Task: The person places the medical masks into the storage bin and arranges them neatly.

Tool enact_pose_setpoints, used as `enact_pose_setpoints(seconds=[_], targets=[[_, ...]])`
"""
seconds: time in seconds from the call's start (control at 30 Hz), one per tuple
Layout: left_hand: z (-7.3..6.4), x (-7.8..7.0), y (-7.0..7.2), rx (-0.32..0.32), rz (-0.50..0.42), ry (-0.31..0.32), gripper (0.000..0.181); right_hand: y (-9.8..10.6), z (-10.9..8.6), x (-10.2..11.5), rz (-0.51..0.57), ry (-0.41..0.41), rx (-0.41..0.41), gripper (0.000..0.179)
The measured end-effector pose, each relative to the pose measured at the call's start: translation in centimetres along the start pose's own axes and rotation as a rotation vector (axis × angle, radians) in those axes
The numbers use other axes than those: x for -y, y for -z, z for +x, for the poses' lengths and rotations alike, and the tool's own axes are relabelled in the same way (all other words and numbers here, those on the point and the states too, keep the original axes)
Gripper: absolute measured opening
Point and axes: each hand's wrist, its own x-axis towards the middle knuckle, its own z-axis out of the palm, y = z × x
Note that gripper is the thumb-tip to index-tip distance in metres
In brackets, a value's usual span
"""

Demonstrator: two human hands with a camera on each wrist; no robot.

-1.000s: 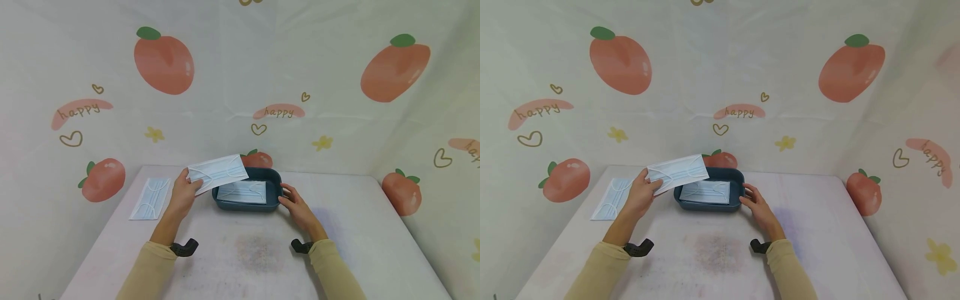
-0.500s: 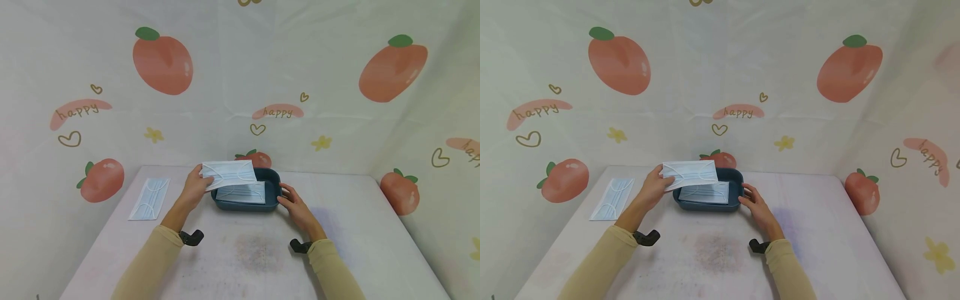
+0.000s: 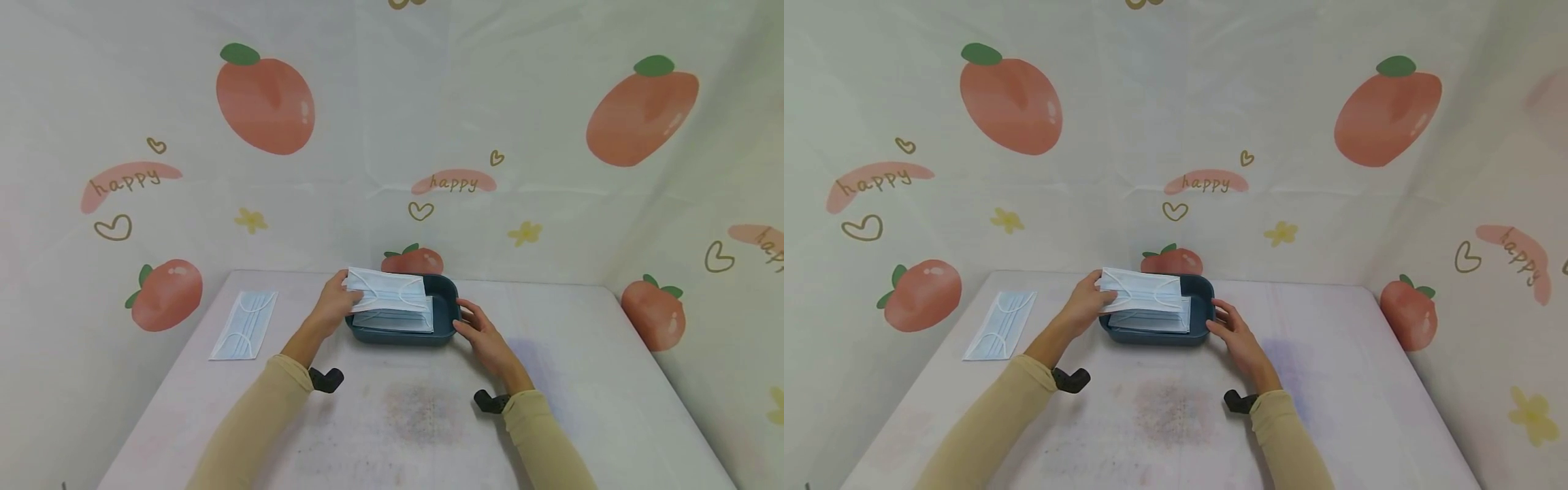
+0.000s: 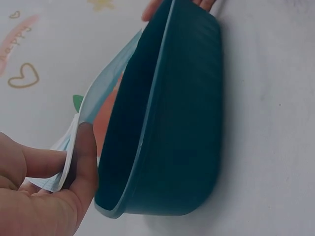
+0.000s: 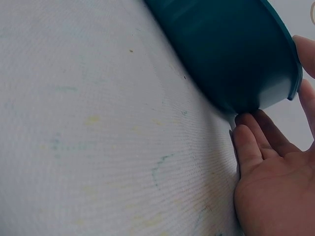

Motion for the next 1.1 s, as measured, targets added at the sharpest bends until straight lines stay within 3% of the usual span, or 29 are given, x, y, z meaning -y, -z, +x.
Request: enact_pose_setpoints(seconds=[0.2, 0.67, 1.1], targets=[[0.4, 0.1, -0.8, -0.015, 0.054, -0.001, 0.065, -0.1, 0.0, 0.1, 0.01, -0.007, 0.003, 0.063], [1.5, 0.9, -2.1, 0.023, 0.147, -0.019, 0.067, 0.1, -0.1, 0.0, 0.01, -0.018, 0.004, 0.063], [1.2, 0.9, -2.4, -0.009, 0.302, -0.059, 0.068, 0.1, -0.1, 0.1, -0.001, -0.013, 0.017, 0.066]])
